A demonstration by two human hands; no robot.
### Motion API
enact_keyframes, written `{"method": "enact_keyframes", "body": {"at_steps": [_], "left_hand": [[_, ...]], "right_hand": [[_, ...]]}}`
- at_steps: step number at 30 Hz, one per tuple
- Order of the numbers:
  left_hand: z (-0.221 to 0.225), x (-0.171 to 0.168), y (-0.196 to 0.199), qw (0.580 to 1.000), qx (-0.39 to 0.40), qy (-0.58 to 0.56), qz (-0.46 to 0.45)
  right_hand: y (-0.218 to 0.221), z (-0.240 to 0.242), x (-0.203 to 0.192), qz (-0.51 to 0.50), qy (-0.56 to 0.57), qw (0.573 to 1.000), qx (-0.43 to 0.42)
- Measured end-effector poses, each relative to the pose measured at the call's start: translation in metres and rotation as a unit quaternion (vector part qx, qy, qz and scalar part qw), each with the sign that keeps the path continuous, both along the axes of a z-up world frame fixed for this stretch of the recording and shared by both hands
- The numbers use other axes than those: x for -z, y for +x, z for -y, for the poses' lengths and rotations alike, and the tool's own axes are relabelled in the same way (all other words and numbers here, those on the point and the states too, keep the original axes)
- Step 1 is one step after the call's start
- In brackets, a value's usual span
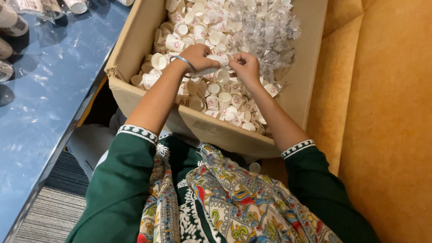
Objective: Removing paper cups from plastic wrap and sorting them into a cardboard box.
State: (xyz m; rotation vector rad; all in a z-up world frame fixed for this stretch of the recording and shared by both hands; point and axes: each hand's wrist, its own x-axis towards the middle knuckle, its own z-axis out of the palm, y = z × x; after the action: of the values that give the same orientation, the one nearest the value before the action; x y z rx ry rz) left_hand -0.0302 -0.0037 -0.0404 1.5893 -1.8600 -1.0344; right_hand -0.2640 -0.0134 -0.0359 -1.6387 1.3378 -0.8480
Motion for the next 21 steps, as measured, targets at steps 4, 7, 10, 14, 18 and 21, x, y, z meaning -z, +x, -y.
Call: {"method": "enact_keyframes", "body": {"at_steps": [4, 7, 10, 14, 18, 21], "left_hand": [[-0.002, -0.005, 0.000, 1.000, -0.004, 0.001, 0.014], [-0.001, -0.004, 0.001, 1.000, -0.006, 0.026, 0.007], [0.012, 0.019, 0.002, 0.998, -0.036, -0.058, 0.008], [0.006, 0.007, 0.000, 0.993, 0.002, -0.041, -0.110], [-0.011, -0.032, 0.000, 0.999, -0.020, 0.027, -0.032], [0.009, 0.009, 0.002, 0.998, -0.019, -0.056, -0.010]], "right_hand": [[-0.003, 0.008, 0.013, 0.112, 0.000, 0.994, -0.011], [-0.003, 0.004, 0.003, 0.142, -0.038, 0.987, -0.062], [-0.004, 0.003, -0.012, 0.212, 0.048, 0.972, -0.084], [-0.017, 0.013, -0.011, 0.280, 0.094, 0.946, -0.136], [-0.020, 0.016, -0.008, 0.264, 0.108, 0.943, -0.172], [-0.016, 0.019, 0.006, 0.237, 0.122, 0.960, -0.083]]}}
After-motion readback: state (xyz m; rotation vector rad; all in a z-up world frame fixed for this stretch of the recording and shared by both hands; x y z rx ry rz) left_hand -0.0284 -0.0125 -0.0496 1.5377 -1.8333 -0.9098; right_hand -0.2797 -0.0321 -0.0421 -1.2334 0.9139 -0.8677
